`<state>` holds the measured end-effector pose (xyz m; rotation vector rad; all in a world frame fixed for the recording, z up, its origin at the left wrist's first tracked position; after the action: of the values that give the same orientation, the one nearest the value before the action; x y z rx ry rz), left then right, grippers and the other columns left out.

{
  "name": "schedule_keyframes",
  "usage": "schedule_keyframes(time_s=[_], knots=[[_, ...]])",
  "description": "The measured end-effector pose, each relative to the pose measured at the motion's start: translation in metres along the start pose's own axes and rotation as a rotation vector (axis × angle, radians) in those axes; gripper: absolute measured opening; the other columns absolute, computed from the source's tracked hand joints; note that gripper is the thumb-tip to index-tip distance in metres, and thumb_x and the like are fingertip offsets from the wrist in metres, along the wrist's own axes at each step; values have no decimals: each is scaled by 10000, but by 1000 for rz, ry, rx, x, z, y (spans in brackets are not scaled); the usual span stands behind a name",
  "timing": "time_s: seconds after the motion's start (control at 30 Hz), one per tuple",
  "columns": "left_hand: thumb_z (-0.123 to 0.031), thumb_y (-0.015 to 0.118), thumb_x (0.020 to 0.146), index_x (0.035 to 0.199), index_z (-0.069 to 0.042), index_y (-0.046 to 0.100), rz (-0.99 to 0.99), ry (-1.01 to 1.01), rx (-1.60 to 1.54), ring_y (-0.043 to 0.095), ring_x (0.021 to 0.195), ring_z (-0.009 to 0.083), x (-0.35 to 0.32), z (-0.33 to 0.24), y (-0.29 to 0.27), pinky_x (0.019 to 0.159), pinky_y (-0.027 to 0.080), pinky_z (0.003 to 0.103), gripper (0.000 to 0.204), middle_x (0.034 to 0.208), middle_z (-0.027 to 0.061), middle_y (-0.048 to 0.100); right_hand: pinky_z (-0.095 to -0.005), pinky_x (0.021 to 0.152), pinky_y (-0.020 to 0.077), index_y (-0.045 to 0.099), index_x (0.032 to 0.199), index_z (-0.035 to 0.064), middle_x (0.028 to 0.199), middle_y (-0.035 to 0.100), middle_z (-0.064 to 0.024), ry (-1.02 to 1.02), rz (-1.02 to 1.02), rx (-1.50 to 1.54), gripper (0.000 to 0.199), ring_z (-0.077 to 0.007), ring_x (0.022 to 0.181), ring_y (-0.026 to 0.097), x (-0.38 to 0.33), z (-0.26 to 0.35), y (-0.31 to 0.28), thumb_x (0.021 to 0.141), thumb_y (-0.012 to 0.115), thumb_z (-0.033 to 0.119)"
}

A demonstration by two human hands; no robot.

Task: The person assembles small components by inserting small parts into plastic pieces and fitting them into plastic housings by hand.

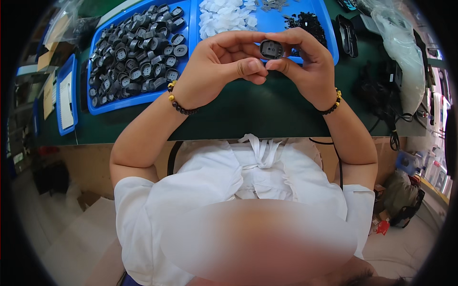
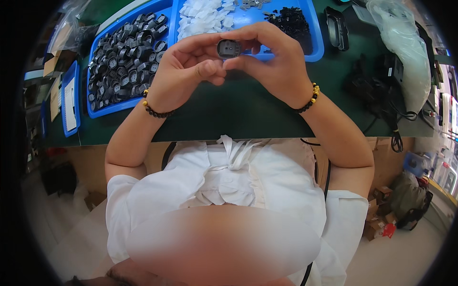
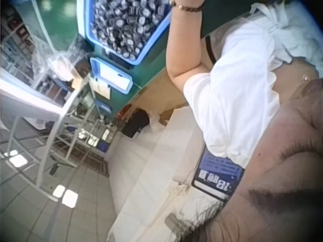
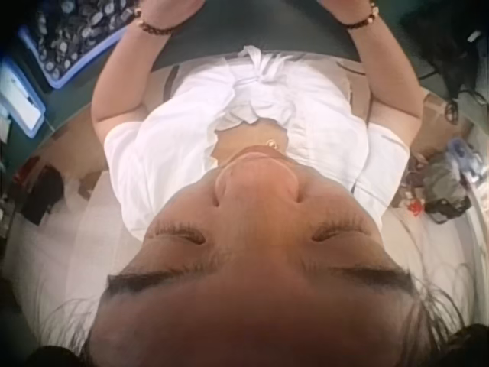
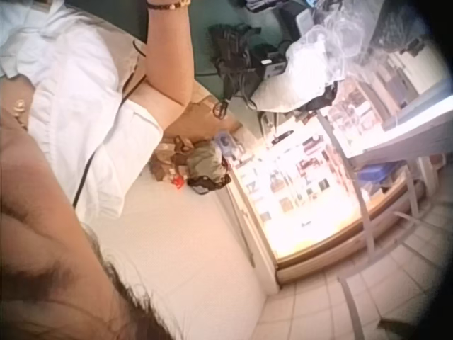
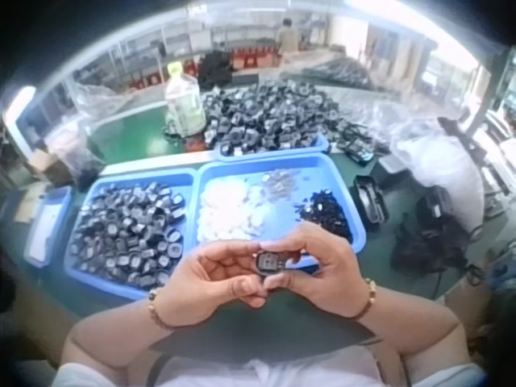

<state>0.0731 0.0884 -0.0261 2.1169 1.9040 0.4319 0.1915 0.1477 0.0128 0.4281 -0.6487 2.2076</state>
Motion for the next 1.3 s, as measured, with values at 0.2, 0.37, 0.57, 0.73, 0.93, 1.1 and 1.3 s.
schedule_keyframes(time_s=[0.2, 0.37, 0.57, 0.73, 0.93, 1.1, 1.3], knots=[[43, 637, 887, 1219, 42, 582, -87, 144, 152, 691, 857, 170, -3, -12, 0, 761, 591, 263, 336, 1002, 120, 661, -221, 675, 518, 704, 1130, 63, 939, 708, -63, 103, 3, 92, 345, -114, 749, 658, -3, 5, 1, 790, 765, 48], [77, 628, 874, 1159, 37, 629, -70, 295, 401, 693, 846, 160, -6, -19, 3, 742, 589, 250, 288, 980, 103, 659, -210, 747, 548, 703, 1075, -2, 958, 721, -67, 167, 21, 214, 260, -93, 827, 680, -7, -7, 3, 817, 728, 18], [93, 634, 857, 1080, 43, 658, -127, 265, 507, 699, 783, 152, -10, -15, 4, 687, 590, 239, 230, 918, 95, 669, -216, 775, 554, 701, 1010, -48, 945, 723, -71, 336, 55, 340, 200, -95, 854, 679, -9, -22, 11, 820, 722, 9], [70, 647, 861, 1083, 51, 641, -166, 176, 495, 697, 799, 152, -7, -3, -2, 683, 591, 241, 223, 940, 105, 678, -203, 764, 548, 713, 1010, -33, 942, 726, -67, 325, 25, 290, 195, -84, 850, 674, -11, -28, 9, 822, 725, 15], [29, 638, 895, 1170, 58, 579, -164, 157, 428, 685, 812, 162, -6, -6, -1, 724, 598, 278, 282, 971, 120, 671, -185, 736, 540, 723, 1059, 8, 916, 728, -53, 360, 82, 357, 224, -67, 832, 666, -7, -32, 12, 836, 722, 29], [-7, 672, 879, 1130, 64, 601, -151, 127, 280, 680, 844, 141, -2, -1, -6, 725, 596, 257, 270, 973, 114, 680, -203, 755, 542, 731, 1058, 35, 927, 730, -56, 120, 40, -18, 216, -99, 825, 679, -3, -9, 6, 843, 723, 54], [37, 722, 793, 992, 3, 673, -207, 641, 879, 693, 834, 172, -19, -56, 10, 710, 575, 238, 208, 927, 110, 693, -241, 803, 542, 694, 1129, 38, 1054, 700, -83, 180, -69, 414, 294, -130, 913, 671, -4, -3, 10, 840, 734, 72]])
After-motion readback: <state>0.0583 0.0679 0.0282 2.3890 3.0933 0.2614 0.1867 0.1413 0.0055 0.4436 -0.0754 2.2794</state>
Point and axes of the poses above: each hand's wrist, its own x-axis towards the middle knuckle, its own y-axis out of the palm, z = x × y, the point moved 10 cm from there along x, towards the middle knuckle
